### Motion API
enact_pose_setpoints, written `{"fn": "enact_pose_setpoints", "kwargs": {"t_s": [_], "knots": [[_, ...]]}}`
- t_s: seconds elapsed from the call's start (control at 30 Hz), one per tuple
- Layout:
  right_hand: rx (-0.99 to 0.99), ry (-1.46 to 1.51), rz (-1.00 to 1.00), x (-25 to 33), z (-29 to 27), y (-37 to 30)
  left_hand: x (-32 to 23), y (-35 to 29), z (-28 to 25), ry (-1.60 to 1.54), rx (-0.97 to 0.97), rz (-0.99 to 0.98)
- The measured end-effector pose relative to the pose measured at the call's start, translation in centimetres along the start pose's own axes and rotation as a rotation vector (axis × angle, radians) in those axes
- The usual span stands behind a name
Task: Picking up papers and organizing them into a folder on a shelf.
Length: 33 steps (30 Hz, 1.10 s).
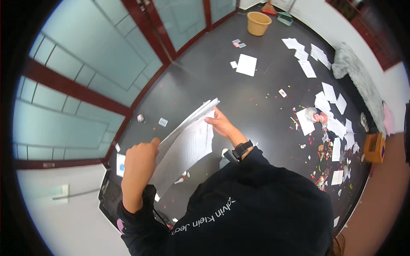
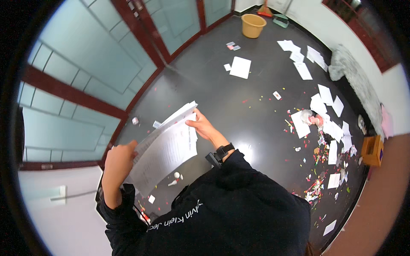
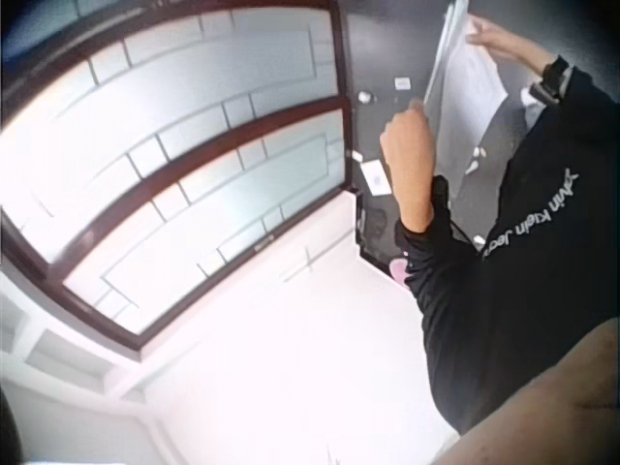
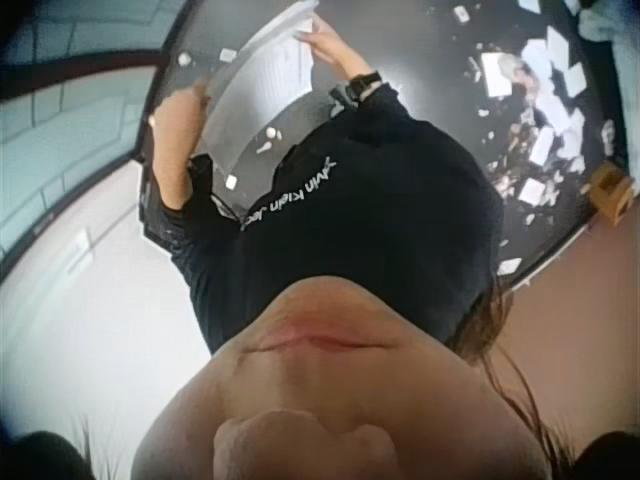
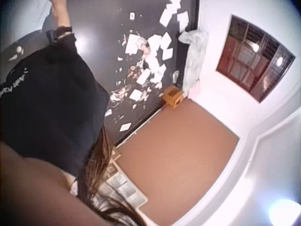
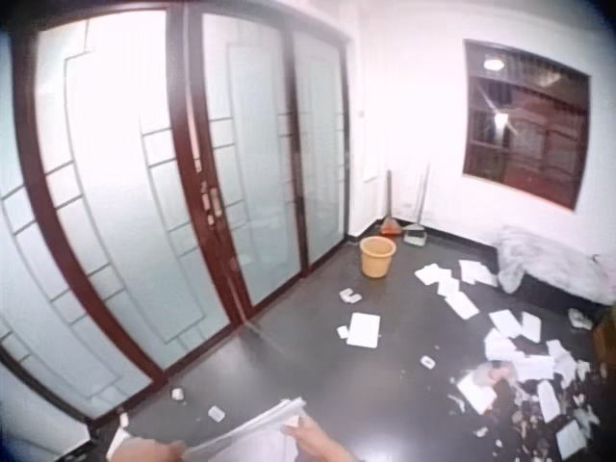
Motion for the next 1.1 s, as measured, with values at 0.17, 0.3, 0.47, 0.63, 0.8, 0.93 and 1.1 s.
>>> {"fn": "enact_pose_setpoints", "kwargs": {"t_s": [0.17,0.3,0.47,0.63,0.8,0.93,1.1], "knots": [[-0.112,-0.15,-0.012,7.8,-6.0,-1.1,-1.6,7.4,3.9,-0.198,0.152,0.069],[-0.361,-0.36,-0.049,12.7,-9.3,-1.2,-2.0,11.7,7.5,-0.519,0.151,0.006],[-0.551,-0.508,-0.167,16.7,-9.9,-1.9,-5.0,15.8,9.6,-0.605,0.31,0.155],[-0.642,-0.645,-0.257,18.3,-9.4,-0.4,-6.5,21.3,10.8,-0.868,0.168,0.129],[-0.57,-0.855,-0.426,22.2,-3.8,3.5,-4.1,27.9,9.6,-0.92,-0.202,0.404],[-0.607,-1.133,-0.658,25.9,0.4,6.0,-1.0,32.2,7.9,-1.011,-0.445,0.499],[-1.122,-1.397,-1.115,28.2,1.1,3.9,1.1,37.0,6.6,-1.401,-0.375,0.315]]}}
Point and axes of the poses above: each hand's wrist, its own y-axis towards the middle knuckle, its own z-axis out of the palm, x = y × z, the point moved 4 cm from there along y, towards the middle knuckle, and after that the axes turned 3 degrees about -x, right-handed, at the moved point
